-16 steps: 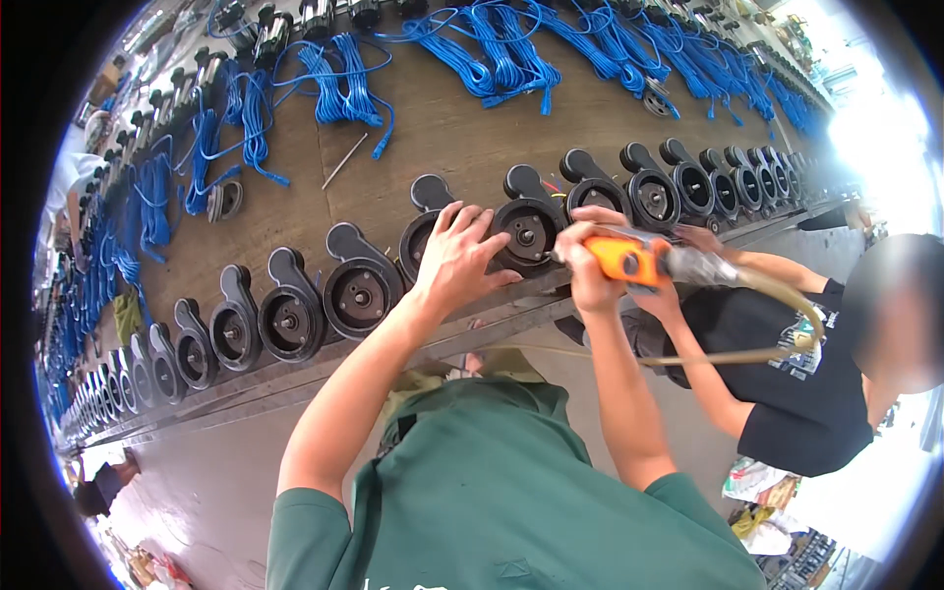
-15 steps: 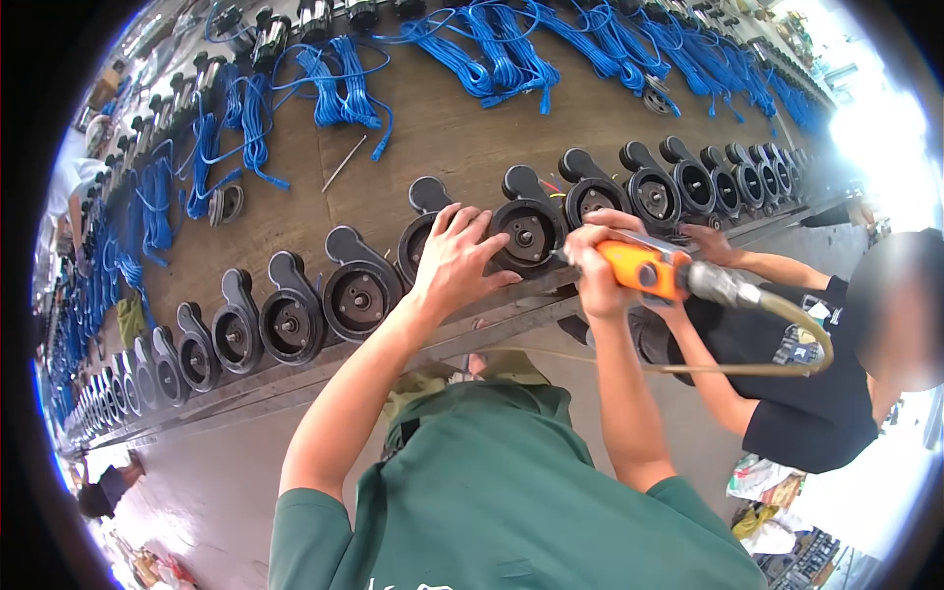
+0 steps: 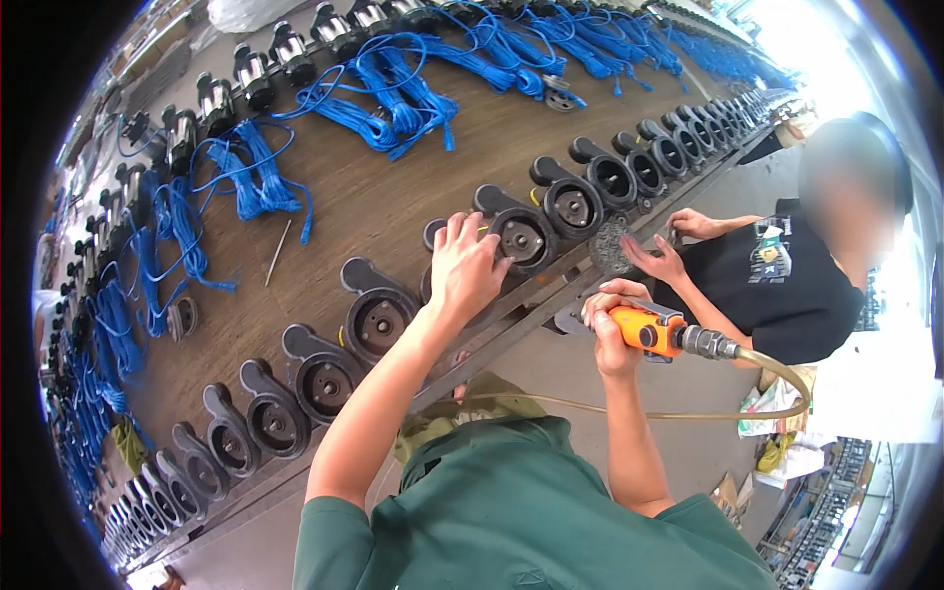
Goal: The person assembles components onto a row of black circular parts using a pneumatic screwdriver. The person places a small metal piece and a bolt into the center of each circular part and tightens them in sequence.
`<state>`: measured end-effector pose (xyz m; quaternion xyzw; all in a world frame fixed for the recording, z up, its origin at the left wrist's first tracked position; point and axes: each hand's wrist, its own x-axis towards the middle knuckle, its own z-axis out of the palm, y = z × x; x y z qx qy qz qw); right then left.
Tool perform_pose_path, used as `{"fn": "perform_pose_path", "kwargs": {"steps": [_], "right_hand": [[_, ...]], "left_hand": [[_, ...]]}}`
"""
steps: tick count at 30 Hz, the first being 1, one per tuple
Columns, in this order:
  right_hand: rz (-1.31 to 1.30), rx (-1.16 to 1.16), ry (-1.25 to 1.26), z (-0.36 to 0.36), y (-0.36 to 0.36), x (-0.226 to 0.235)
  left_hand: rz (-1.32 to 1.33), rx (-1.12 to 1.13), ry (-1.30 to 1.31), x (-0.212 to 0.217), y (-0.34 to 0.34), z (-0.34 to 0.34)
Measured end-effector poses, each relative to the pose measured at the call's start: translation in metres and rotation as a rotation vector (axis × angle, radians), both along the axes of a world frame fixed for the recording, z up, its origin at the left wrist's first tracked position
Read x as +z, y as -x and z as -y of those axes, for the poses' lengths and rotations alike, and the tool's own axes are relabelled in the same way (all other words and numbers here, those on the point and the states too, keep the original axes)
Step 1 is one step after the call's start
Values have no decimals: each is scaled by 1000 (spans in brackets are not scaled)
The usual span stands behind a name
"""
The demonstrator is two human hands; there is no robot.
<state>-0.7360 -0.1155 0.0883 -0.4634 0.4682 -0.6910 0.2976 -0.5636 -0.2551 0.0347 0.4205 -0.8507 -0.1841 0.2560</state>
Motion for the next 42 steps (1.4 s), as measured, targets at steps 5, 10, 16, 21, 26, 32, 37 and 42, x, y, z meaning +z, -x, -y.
{"fn": "perform_pose_path", "kwargs": {"steps": [5, 10, 16, 21, 26, 32, 37, 42], "right_hand": [[-35, 15, 40, 19, 21, 2], [32, 116, 50, 49, 45, -17], [190, 321, -20, 103, 79, -36], [193, 455, -69, 142, 83, -50], [215, 532, -128, 155, 78, -65], [210, 548, -98, 160, 72, -80], [221, 575, -61, 169, 68, -79], [186, 557, -53, 180, 58, -70]], "left_hand": [[201, 13, 75, -24, 39, 12], [214, 30, -44, -15, 40, 13], [282, 151, -97, -1, 62, 14], [360, 309, -109, -1, 76, 3], [445, 447, -170, 0, 89, -6], [521, 437, -155, -9, 92, -6], [530, 438, -161, -14, 90, -8], [455, 475, -144, -14, 89, -10]]}}
